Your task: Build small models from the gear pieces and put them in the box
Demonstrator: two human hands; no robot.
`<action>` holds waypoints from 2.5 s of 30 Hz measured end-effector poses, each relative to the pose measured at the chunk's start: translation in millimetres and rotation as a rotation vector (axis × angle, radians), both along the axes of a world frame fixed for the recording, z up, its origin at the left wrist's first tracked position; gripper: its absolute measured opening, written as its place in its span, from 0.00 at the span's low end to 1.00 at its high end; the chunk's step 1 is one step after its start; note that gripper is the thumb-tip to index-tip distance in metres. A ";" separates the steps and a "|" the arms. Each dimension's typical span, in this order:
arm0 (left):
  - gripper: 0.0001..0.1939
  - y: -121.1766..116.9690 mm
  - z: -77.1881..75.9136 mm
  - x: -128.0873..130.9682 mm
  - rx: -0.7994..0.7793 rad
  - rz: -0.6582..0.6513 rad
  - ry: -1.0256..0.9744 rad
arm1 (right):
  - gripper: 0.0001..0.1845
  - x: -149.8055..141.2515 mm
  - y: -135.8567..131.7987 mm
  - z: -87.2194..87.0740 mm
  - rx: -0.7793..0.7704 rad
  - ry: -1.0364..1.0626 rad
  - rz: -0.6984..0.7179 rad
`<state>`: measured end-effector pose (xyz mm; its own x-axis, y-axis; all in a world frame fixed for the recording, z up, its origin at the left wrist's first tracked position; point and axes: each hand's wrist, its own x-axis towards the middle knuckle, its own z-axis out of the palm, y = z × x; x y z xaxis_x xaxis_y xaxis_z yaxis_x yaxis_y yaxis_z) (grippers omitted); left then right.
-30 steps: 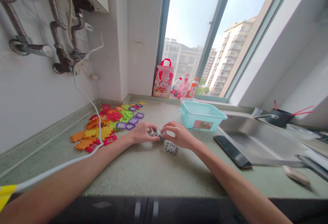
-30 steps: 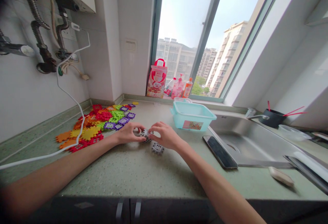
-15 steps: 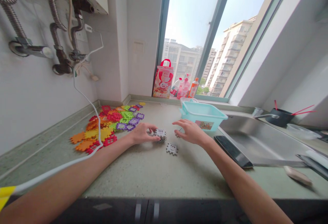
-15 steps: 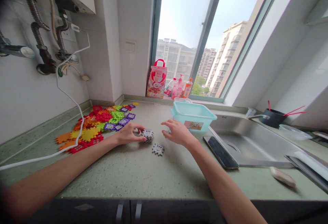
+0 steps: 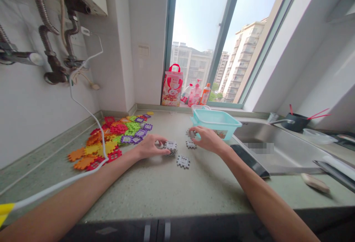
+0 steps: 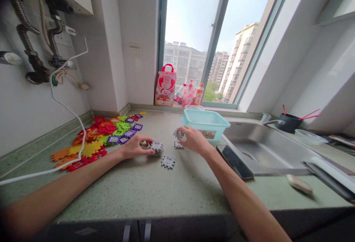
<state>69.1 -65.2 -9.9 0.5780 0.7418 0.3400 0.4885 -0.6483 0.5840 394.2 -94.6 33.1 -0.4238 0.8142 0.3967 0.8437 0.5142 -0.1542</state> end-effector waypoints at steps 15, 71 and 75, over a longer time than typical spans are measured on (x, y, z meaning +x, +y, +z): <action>0.27 -1.8 -0.2 1.4 0.037 0.004 0.018 | 0.16 -57.3 -17.0 -19.4 -0.110 0.205 0.478; 0.27 -6.1 6.4 6.2 0.089 -0.008 0.065 | 0.18 -51.9 -9.2 -17.0 0.093 0.298 0.333; 0.27 -4.5 3.7 6.2 0.096 -0.004 0.065 | 0.16 -66.2 -15.1 -24.2 -0.015 0.200 0.443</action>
